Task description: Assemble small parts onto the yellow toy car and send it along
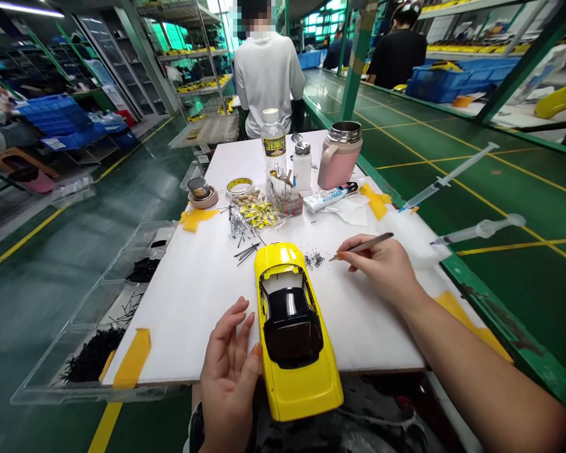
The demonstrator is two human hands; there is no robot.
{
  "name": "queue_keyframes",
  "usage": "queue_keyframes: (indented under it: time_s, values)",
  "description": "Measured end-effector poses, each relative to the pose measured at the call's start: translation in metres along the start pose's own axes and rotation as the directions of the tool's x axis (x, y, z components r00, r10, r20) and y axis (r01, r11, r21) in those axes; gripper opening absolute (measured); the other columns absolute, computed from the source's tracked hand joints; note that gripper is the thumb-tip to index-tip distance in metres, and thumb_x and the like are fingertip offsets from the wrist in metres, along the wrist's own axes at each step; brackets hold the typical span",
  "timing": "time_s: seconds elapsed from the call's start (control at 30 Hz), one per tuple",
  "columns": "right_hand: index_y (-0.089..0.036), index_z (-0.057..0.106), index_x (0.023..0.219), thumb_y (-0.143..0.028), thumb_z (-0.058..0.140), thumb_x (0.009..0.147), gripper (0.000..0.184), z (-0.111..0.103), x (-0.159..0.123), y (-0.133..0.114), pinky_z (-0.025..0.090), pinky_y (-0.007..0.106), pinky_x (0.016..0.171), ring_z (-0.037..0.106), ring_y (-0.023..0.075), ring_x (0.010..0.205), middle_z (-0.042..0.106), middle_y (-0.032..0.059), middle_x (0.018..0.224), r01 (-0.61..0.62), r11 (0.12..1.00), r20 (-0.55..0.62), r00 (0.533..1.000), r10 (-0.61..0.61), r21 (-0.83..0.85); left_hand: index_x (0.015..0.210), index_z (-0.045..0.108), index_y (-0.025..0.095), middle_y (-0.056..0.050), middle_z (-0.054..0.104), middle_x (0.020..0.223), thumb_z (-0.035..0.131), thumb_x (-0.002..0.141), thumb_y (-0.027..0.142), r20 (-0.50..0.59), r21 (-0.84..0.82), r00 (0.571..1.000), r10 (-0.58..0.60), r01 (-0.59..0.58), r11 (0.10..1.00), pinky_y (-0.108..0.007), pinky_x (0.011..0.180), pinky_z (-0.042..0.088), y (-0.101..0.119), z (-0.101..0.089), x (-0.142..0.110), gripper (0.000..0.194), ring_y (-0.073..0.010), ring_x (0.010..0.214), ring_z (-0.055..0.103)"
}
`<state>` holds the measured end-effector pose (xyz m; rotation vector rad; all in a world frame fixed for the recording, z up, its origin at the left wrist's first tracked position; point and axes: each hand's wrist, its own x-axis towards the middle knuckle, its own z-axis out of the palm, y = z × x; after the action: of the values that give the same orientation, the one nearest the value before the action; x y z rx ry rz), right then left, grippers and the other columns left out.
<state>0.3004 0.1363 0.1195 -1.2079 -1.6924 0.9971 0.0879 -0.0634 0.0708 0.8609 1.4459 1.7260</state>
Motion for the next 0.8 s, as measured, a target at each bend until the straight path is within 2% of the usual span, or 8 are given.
queue_keyframes:
  time_s: [0.13,0.37,0.6,0.8]
  values:
    - [-0.014,0.075,0.076,-0.039,0.076,0.078,0.025,0.001,-0.003,0.008,0.052,0.026,0.048,0.062,0.0142,0.054,0.075,0.0084,0.080,0.002,1.000,0.043,0.999,-0.001,-0.011,0.118,0.066,0.031,-0.004,0.051,0.150,0.066,0.093,0.023,-0.012,0.006,0.996,0.087,-0.087,0.996,-0.041,0.120,0.042,0.002,0.005,0.000,0.027,-0.0265,0.147,0.042]
    - [-0.015,0.077,0.084,-0.035,0.075,0.082,0.020,0.013,-0.006,0.011,0.055,0.028,0.055,0.065,0.0158,0.059,0.076,0.0075,0.082,0.037,0.999,0.129,0.991,-0.039,0.018,0.112,0.067,0.029,-0.006,0.056,0.143,0.063,0.093,0.019,0.032,0.014,0.992,0.122,-0.123,0.992,-0.043,0.116,0.047,0.003,0.005,0.000,0.022,-0.0277,0.146,0.043]
    - [-0.016,0.078,0.089,-0.027,0.071,0.085,0.014,0.019,-0.008,0.017,0.059,0.032,0.063,0.071,0.0210,0.075,0.077,0.0080,0.089,0.067,0.998,0.163,0.984,-0.069,0.016,0.110,0.067,0.029,-0.006,0.059,0.134,0.061,0.094,0.018,-0.052,0.047,0.987,0.155,-0.152,0.987,-0.040,0.115,0.048,0.005,0.016,-0.004,0.020,-0.0252,0.143,0.045]
    - [-0.017,0.078,0.089,-0.029,0.071,0.085,0.014,0.020,-0.009,0.016,0.060,0.033,0.062,0.072,0.0226,0.077,0.076,0.0079,0.088,0.074,0.997,0.152,0.985,-0.079,0.037,0.118,0.065,0.023,-0.010,0.059,0.135,0.056,0.092,0.004,0.124,0.060,0.949,0.290,-0.299,0.952,-0.036,0.112,0.050,-0.004,-0.001,0.002,0.033,-0.0253,0.141,0.049]
